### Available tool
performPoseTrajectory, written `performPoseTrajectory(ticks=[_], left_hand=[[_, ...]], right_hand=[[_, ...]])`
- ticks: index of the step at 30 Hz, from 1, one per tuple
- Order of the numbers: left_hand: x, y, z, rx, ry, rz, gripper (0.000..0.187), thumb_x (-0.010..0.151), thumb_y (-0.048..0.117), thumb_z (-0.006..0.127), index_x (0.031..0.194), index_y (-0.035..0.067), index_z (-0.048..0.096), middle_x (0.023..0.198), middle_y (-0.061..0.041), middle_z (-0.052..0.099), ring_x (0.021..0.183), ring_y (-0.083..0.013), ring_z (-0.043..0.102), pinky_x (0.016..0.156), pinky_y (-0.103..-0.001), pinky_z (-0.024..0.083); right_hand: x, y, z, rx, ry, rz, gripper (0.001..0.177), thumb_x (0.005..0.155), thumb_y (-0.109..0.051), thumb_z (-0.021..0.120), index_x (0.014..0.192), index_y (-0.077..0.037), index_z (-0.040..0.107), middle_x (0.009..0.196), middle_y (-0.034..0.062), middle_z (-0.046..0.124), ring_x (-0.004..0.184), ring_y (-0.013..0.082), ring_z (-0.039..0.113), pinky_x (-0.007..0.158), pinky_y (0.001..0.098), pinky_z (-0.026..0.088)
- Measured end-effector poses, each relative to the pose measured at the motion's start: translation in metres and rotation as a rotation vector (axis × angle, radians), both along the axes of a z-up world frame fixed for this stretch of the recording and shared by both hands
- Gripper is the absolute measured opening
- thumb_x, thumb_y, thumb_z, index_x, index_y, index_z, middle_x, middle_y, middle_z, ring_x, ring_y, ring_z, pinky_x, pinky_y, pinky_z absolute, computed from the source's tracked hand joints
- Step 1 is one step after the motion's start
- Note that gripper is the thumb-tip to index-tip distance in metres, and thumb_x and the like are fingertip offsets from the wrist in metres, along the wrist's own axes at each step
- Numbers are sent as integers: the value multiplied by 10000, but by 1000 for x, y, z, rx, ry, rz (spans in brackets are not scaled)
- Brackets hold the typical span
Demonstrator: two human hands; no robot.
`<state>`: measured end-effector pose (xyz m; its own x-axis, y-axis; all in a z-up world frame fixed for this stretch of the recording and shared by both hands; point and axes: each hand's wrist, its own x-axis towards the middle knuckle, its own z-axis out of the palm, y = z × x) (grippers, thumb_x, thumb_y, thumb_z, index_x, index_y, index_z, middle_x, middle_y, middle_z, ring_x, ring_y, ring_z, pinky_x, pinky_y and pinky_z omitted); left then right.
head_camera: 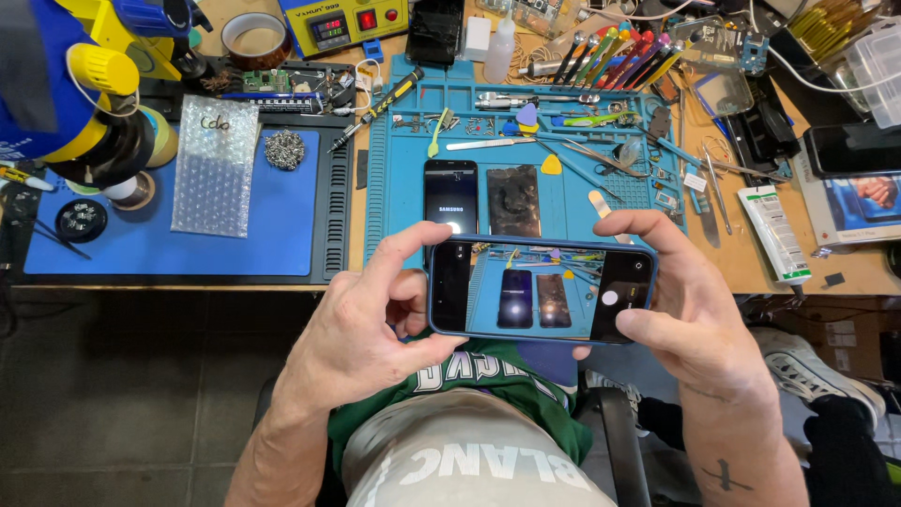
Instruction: The person applies adhesive to a smartphone frame, attaches a screen, and presses the edges to secure it. They then peel off a protective film, test the screen, and secure the device with rubber bands.
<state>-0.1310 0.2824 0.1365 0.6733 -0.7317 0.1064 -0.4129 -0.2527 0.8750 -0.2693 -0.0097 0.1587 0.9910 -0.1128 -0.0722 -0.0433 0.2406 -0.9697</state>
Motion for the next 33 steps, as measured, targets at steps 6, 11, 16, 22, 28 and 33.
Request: performPoseTrajectory(ticks=[6,11,16,22,28,33], left_hand=[[1,-2,1,2,10,9,903,784,117,906,1593,153,508,629,63,491,547,-117,456,584,-233,516],[2,-3,-2,1,16,-1,901,803,146,943,1590,153,504,632,59,482,556,-124,456,595,-236,505],[0,-3,-5,-9,3,-5,925,798,149,964,1596,146,497,632,59,480,558,-122,476,604,-234,514],[-2,-3,-6,-27,-30,-7,916,800,138,970,1586,123,500,626,56,487,556,-118,477,589,-235,501],[-2,-3,-7,-12,-22,-5,918,793,160,967,1584,137,503,625,58,487,555,-123,470,589,-238,490],[-2,-4,-9,-10,-4,-9,921,791,170,979,1579,141,504,630,56,490,557,-128,462,597,-246,488]], right_hand=[[4,-2,-1,11,0,0,671,864,-119,794,1468,-25,517,924,147,732,608,303,792,541,416,741],[3,0,1,-10,21,-25,659,859,-102,770,1467,-32,528,981,133,714,650,276,784,534,421,759],[0,-1,1,7,23,-25,669,883,-124,806,1481,-42,518,968,155,733,688,250,776,543,454,786],[-3,0,2,-8,38,-56,620,884,-63,748,1467,-45,536,903,144,723,668,241,761,520,457,787],[-2,4,5,-13,75,-96,575,891,-28,731,1440,-60,562,948,138,693,735,212,725,499,467,789],[-4,7,9,-20,18,-84,573,910,-49,739,1448,-44,544,977,162,711,651,242,734,509,412,753]])
